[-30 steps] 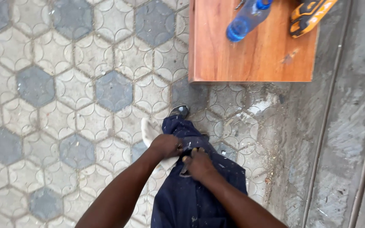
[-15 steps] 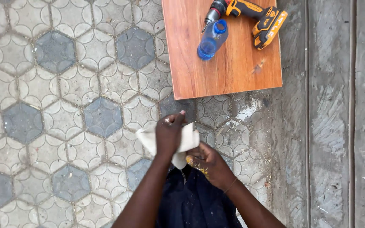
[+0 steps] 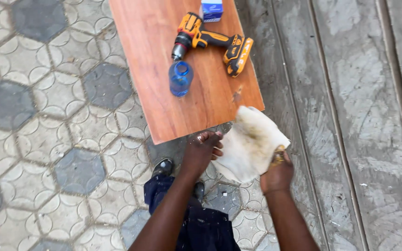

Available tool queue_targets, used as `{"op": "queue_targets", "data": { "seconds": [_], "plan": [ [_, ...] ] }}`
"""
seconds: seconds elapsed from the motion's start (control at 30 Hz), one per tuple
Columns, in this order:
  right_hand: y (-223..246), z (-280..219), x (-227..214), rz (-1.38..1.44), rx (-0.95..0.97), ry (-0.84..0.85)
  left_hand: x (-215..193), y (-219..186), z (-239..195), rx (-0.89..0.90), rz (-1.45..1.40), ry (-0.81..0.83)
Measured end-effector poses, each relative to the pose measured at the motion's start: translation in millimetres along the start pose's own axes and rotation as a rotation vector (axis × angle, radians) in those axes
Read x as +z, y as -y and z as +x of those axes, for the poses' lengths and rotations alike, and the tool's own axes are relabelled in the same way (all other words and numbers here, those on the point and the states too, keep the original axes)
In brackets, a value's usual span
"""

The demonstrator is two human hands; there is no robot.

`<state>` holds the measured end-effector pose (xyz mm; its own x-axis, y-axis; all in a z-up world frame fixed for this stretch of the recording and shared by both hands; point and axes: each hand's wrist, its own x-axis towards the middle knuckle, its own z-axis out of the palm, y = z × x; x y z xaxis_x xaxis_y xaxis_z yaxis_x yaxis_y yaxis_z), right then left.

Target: The person sands the edge of a wooden board using a sanding block, then wipes the surface with a white cloth. A cordless drill and a blue plastic bottle are visible on the board during the process.

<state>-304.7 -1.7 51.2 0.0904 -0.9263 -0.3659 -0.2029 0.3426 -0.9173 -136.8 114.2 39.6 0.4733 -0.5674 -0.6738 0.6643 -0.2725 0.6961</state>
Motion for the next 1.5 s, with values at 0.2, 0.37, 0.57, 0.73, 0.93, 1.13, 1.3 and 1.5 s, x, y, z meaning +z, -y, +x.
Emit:
{"op": "queue_targets", "data": {
  "seconds": [0.2,0.37,0.57,0.73,0.93,1.13,1.3,1.5],
  "plan": [
    [25.7,77.4,-18.1,0.427,0.13,-0.084,-41.2,-53.3,54.5,-0.105,0.95,0.006],
    [-59.4,150.1,19.9,0.196,-0.093,0.065,-51.5,-59.8,90.5,-0.326,0.923,0.094],
    [-18.4,118.6,160.4,-1.237,-0.889,0.247,-42.7,-78.3,104.2,-0.419,0.843,0.055],
    [-56.9,109.2,151.3,-1.31,-0.788,0.135,-39.3,-85.7,108.2,-0.507,0.789,0.04],
    [-102.4,201.7,125.1,-1.327,-1.143,0.019,-41.7,-85.3,108.9,-0.529,0.823,0.027],
    [-74.9,284.9,132.6,-1.286,-0.342,0.141,-39.8,-87.9,104.2,-0.535,0.839,-0.008],
    [-54.6,233.0,142.6,-1.433,-0.434,0.029,-42.6,-80.8,105.7,-0.514,0.864,0.019],
    [-89.1,101.5,145.5,-1.484,-0.712,0.2,-40.9,-78.9,102.6,-0.493,0.881,0.027]
  ]
}}
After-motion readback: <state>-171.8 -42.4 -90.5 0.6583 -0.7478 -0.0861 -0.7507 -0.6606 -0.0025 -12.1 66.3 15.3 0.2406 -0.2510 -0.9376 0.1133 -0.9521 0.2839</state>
